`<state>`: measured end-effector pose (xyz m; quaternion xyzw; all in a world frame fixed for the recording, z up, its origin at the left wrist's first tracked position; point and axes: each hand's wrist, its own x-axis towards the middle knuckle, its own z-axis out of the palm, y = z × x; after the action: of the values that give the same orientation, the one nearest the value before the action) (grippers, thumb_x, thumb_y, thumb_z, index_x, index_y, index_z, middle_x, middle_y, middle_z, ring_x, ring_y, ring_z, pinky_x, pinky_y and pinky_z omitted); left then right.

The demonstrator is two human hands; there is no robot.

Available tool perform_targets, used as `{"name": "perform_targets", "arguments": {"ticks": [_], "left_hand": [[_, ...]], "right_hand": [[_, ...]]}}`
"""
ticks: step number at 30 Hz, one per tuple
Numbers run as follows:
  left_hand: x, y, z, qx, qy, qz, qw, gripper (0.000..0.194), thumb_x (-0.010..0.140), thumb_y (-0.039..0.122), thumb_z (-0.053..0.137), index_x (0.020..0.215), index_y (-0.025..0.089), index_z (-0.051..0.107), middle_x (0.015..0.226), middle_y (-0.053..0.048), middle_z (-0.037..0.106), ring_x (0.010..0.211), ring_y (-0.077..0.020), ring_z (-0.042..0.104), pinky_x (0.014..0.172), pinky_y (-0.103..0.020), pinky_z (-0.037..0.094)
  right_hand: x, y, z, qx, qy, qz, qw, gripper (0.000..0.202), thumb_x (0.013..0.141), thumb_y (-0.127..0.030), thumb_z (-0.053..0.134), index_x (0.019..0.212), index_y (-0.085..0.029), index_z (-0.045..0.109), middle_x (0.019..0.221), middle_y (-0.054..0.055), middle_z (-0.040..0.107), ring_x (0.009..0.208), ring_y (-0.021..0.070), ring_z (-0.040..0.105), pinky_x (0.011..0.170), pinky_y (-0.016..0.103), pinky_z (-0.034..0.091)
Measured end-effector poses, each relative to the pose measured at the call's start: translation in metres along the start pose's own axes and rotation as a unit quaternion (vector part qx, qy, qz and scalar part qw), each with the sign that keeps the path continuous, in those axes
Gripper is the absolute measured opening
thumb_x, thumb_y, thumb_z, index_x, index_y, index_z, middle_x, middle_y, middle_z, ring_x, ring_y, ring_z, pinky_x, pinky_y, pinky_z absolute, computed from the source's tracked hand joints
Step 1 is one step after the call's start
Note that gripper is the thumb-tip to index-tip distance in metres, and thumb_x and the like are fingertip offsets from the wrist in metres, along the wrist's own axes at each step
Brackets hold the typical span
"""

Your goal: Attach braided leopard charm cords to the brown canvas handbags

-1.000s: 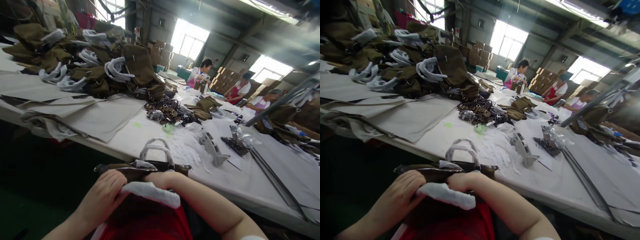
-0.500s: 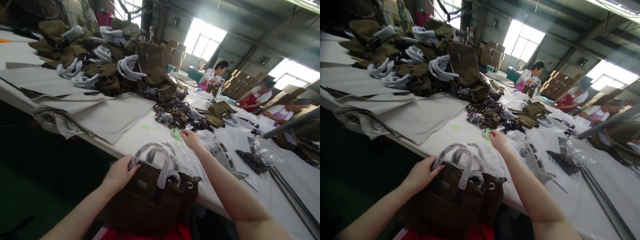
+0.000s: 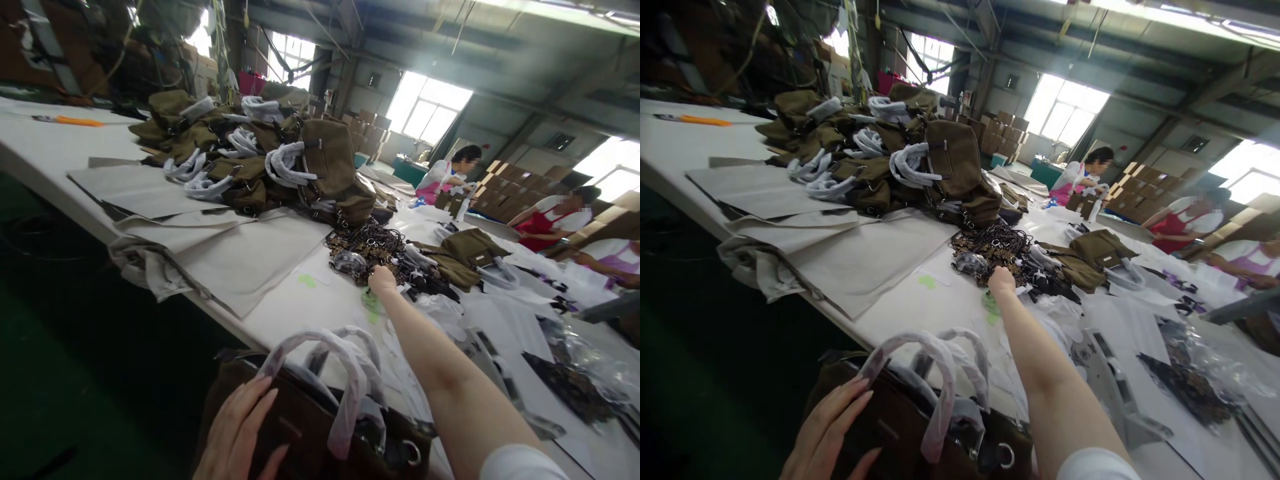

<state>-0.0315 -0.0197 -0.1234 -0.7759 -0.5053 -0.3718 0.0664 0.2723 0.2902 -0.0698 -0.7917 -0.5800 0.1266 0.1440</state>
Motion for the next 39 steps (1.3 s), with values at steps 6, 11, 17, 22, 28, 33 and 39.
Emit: {"name": "perform_targets", "arguments": {"ticks": [6, 11, 17, 22, 28, 33, 39], "left_hand": [[0.020, 0.006, -0.024, -0.167, -0.023, 0.010, 0.986, 0.032, 0.089, 0.022, 0.059, 0.121, 0.021, 0.060, 0.110, -0.007, 0.071, 0.101, -0.0172, 0.067, 0.090, -0.022, 0.054], [0.049, 0.036, -0.044, -0.429, -0.149, -0.076, 0.888, 0.019, 0.095, 0.024, 0.049, 0.100, 0.022, 0.068, 0.092, -0.004, 0.072, 0.087, -0.0148, 0.066, 0.081, -0.023, 0.051], [0.055, 0.074, -0.031, -0.736, -0.365, -0.315, 0.476, 0.058, 0.094, 0.060, 0.043, 0.121, 0.012, 0.061, 0.102, -0.017, 0.072, 0.078, -0.0188, 0.065, 0.064, -0.028, 0.047], [0.042, 0.087, -0.024, -0.704, -0.325, -0.418, 0.474, 0.040, 0.085, 0.043, 0.070, 0.109, 0.014, 0.059, 0.083, -0.005, 0.071, 0.077, -0.0157, 0.064, 0.079, -0.031, 0.047], [0.029, 0.083, -0.018, -0.649, -0.340, -0.363, 0.576, 0.043, 0.089, 0.054, 0.060, 0.104, 0.014, 0.057, 0.084, -0.006, 0.072, 0.075, -0.0160, 0.063, 0.076, -0.031, 0.049], [0.022, 0.081, -0.023, -0.649, -0.357, -0.306, 0.598, 0.036, 0.093, 0.049, 0.056, 0.104, 0.014, 0.057, 0.083, -0.006, 0.072, 0.076, -0.0146, 0.062, 0.076, -0.029, 0.048], [0.024, 0.083, -0.032, -0.614, -0.392, -0.232, 0.644, 0.030, 0.098, 0.042, 0.048, 0.102, 0.015, 0.060, 0.088, -0.007, 0.071, 0.082, -0.0159, 0.065, 0.082, -0.031, 0.050]], "right_hand": [[-0.037, 0.001, -0.050, 0.111, 0.013, -0.026, 0.993, 0.036, 0.094, -0.041, 0.050, 0.093, -0.012, 0.073, 0.056, -0.002, 0.050, 0.052, 0.0128, 0.047, 0.051, 0.026, 0.038], [-0.172, 0.011, -0.104, 0.294, -0.017, -0.120, 0.948, 0.043, 0.085, -0.055, 0.060, 0.089, -0.014, 0.072, 0.050, -0.006, 0.035, 0.044, 0.0085, 0.027, 0.043, 0.024, 0.020], [-0.335, 0.035, -0.109, 0.261, -0.270, -0.286, 0.882, 0.025, 0.088, -0.031, 0.060, 0.067, -0.017, 0.063, 0.057, 0.000, 0.056, 0.053, 0.0107, 0.047, 0.052, 0.022, 0.036], [-0.379, 0.058, -0.054, 0.202, -0.332, -0.286, 0.876, 0.024, 0.086, -0.020, 0.057, 0.062, -0.018, 0.053, 0.059, -0.002, 0.054, 0.054, 0.0094, 0.044, 0.054, 0.023, 0.034], [-0.386, 0.072, -0.046, 0.202, -0.265, -0.298, 0.895, 0.011, 0.088, -0.022, 0.060, 0.078, -0.020, 0.065, 0.070, 0.000, 0.061, 0.061, 0.0117, 0.054, 0.058, 0.024, 0.039], [-0.382, 0.071, -0.052, 0.255, -0.069, -0.268, 0.927, 0.006, 0.089, -0.020, 0.060, 0.091, -0.021, 0.066, 0.082, 0.002, 0.065, 0.067, 0.0131, 0.059, 0.060, 0.025, 0.044], [-0.379, 0.053, -0.042, 0.276, -0.038, -0.241, 0.930, 0.008, 0.091, -0.021, 0.059, 0.092, -0.021, 0.067, 0.080, 0.001, 0.064, 0.059, 0.0118, 0.055, 0.055, 0.025, 0.044]]}}
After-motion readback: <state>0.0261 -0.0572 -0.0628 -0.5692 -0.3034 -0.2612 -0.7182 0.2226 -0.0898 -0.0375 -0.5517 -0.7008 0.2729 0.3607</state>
